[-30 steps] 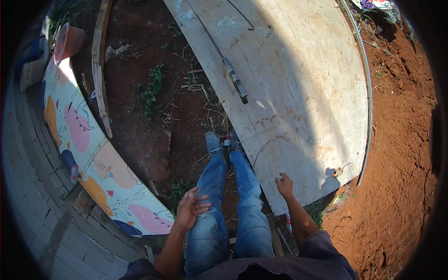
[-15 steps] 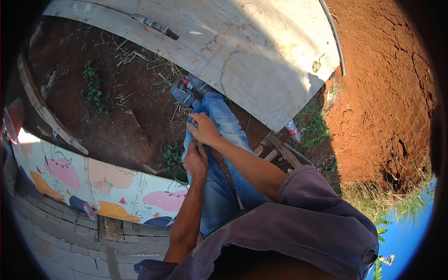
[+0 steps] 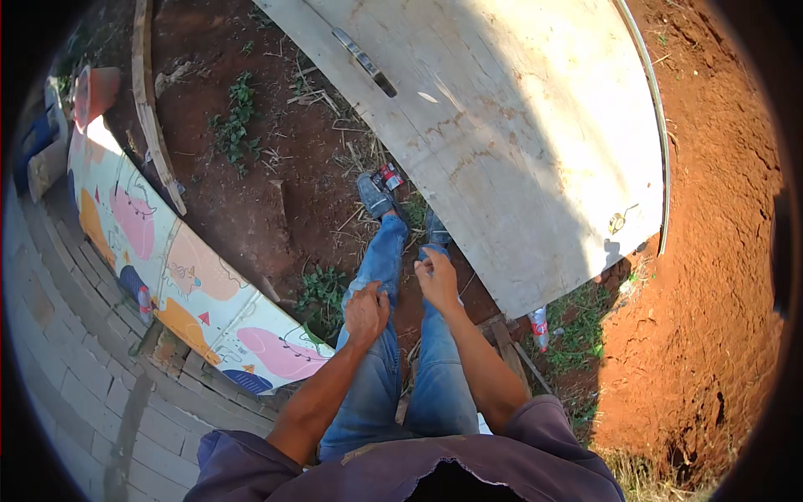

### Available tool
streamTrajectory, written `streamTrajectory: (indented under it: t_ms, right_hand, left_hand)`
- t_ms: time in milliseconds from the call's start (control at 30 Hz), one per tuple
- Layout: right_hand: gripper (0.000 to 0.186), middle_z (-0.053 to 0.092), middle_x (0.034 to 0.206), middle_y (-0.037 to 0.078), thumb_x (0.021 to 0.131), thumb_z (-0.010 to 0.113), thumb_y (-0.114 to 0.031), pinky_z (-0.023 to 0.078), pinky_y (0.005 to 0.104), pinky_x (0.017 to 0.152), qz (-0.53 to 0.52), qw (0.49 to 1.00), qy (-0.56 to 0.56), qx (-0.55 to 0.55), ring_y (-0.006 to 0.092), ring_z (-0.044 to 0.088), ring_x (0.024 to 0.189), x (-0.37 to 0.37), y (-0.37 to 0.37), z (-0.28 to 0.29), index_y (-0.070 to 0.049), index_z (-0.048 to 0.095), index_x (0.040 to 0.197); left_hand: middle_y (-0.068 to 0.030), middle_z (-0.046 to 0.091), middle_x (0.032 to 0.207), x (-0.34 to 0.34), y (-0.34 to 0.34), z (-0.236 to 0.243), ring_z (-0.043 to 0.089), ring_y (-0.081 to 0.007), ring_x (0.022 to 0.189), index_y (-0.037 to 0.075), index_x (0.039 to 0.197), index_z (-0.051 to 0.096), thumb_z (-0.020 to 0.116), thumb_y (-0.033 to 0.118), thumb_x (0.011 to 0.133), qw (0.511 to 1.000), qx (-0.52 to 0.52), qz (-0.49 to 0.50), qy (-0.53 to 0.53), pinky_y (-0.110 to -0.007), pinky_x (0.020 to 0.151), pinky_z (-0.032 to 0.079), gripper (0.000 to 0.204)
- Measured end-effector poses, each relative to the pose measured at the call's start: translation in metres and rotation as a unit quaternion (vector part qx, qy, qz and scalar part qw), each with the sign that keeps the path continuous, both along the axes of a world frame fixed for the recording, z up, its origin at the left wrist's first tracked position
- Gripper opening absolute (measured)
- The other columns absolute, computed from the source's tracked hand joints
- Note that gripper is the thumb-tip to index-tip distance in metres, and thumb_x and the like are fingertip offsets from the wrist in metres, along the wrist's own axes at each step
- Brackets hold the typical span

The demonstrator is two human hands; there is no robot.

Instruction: The recorder is using a hand saw to cut a piece of wood.

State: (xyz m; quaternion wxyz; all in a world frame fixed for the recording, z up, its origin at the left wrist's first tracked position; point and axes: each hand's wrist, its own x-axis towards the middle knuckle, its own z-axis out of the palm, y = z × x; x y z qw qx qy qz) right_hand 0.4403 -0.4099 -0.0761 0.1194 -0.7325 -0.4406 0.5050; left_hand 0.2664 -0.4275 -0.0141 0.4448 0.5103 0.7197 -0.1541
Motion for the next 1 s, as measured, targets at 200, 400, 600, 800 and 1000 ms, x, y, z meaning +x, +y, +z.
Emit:
streamTrajectory:
  t_ms: [200,400,600,800,1000]
  right_hand:
    - [0.04,0.063,0.093,0.02,0.083,0.069,-0.017,0.05,0.0422,0.078,0.036,0.99,-0.122,-0.065,0.0342,0.062,0.085,0.142,-0.057,0.01,0.004,0.063,0.117]
    - [0.042,0.068,0.087,0.024,0.076,0.07,-0.019,0.052,0.0469,0.082,0.07,0.963,-0.213,-0.15,0.0391,0.066,0.088,0.269,-0.108,-0.009,0.005,0.065,0.109]
    - [0.042,0.069,0.088,0.023,0.075,0.069,-0.019,0.052,0.0459,0.081,0.086,0.975,-0.199,-0.058,0.0389,0.067,0.086,0.218,-0.012,-0.044,0.005,0.065,0.109]
    - [0.046,0.068,0.086,0.021,0.075,0.07,-0.017,0.051,0.0451,0.08,0.082,0.993,-0.075,0.041,0.0366,0.066,0.085,0.093,0.127,-0.055,0.002,0.063,0.116]
    - [0.062,0.064,0.101,0.021,0.071,0.073,-0.012,0.049,0.0431,0.086,0.096,0.971,-0.043,0.214,0.0383,0.062,0.099,-0.004,0.255,-0.141,0.0,0.056,0.13]
  left_hand:
    - [-0.0198,0.07,0.102,0.013,0.026,0.022,0.066,-0.0372,0.095,0.006,0.117,0.064,0.06,0.026,0.09,0.997,-0.033,0.061,0.035,-0.048,0.085,0.052,0.034]
    - [-0.0173,0.072,0.098,0.034,0.039,0.013,0.069,-0.0346,0.09,0.006,0.123,0.06,0.056,0.033,0.093,0.987,-0.071,0.143,-0.009,-0.048,0.078,0.053,0.041]
    - [-0.0106,0.071,0.088,0.012,0.032,-0.045,0.068,-0.0225,0.077,0.003,0.117,0.062,0.06,0.033,0.092,0.93,0.087,0.332,-0.131,-0.037,0.071,0.053,0.039]
    - [-0.0063,0.07,0.085,0.008,0.021,-0.101,0.065,-0.0138,0.071,0.005,0.111,0.064,0.061,0.029,0.093,0.82,-0.081,0.536,-0.184,-0.031,0.062,0.052,0.03]
    - [-0.0053,0.067,0.098,0.015,0.131,-0.16,0.064,-0.0124,0.077,0.005,0.124,0.055,0.058,0.03,0.095,0.764,-0.043,0.568,-0.304,-0.026,0.064,0.052,0.038]
